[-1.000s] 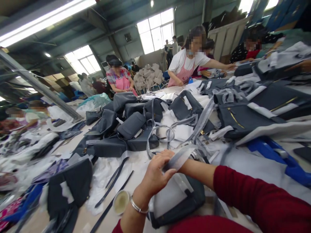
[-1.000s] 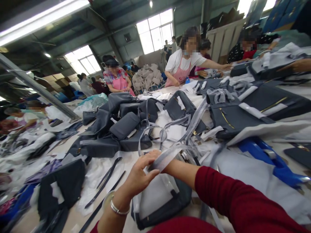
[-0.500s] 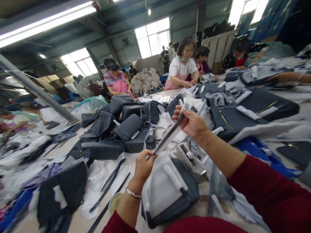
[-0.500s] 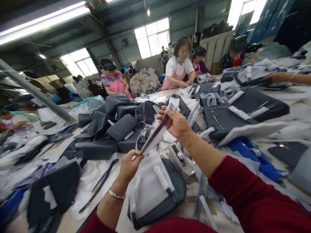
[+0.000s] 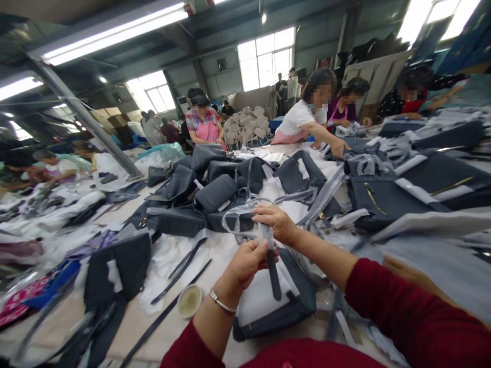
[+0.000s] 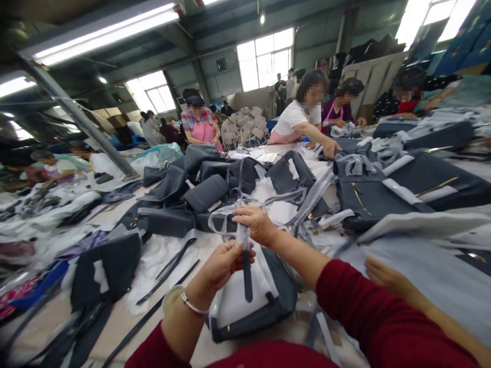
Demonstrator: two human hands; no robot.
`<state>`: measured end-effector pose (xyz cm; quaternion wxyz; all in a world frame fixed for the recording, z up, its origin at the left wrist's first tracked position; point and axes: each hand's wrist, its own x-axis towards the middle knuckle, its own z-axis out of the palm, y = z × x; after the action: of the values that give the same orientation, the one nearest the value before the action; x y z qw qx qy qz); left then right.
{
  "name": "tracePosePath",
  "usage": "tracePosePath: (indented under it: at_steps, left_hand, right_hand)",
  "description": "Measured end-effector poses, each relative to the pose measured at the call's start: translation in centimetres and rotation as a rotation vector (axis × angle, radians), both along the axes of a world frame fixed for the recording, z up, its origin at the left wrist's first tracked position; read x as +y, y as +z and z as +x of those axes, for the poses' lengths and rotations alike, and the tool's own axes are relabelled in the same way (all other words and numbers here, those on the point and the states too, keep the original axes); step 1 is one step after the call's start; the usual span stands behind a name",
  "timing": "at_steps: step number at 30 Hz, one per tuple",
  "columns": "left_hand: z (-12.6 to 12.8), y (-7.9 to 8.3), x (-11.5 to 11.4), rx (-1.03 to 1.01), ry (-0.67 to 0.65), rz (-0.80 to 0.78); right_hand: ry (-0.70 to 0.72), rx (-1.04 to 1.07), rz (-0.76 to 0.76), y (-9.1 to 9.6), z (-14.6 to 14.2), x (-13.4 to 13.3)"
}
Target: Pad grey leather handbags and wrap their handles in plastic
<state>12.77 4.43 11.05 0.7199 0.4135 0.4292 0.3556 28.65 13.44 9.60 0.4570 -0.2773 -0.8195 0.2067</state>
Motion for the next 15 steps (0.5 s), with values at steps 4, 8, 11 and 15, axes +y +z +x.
tracePosePath:
  at_steps: [4,8,11,15]
  left_hand:
    - [-0.5,0.0,0.0,-0.032,0.218,0.043]
    - [-3.0,1.4,0.2,-0.01,0.389,0.258]
    - [-4.2,3.8,-0.6,-0.018,0.403,0.462]
    - [-3.9,7.9,-3.4,-0.012,0.286,0.67]
  right_hand:
    - [-0.066,0.037,0.015,0.0,-0.9,-1.2]
    - [-0.229,0.163,-0.259,-0.8,-0.7,-4.6]
    - [0.02,0.179,-0.561,-0.7,-1.4,-8.7]
    - [0.407,0.239,-0.568,2.0,-3.0,-14.0]
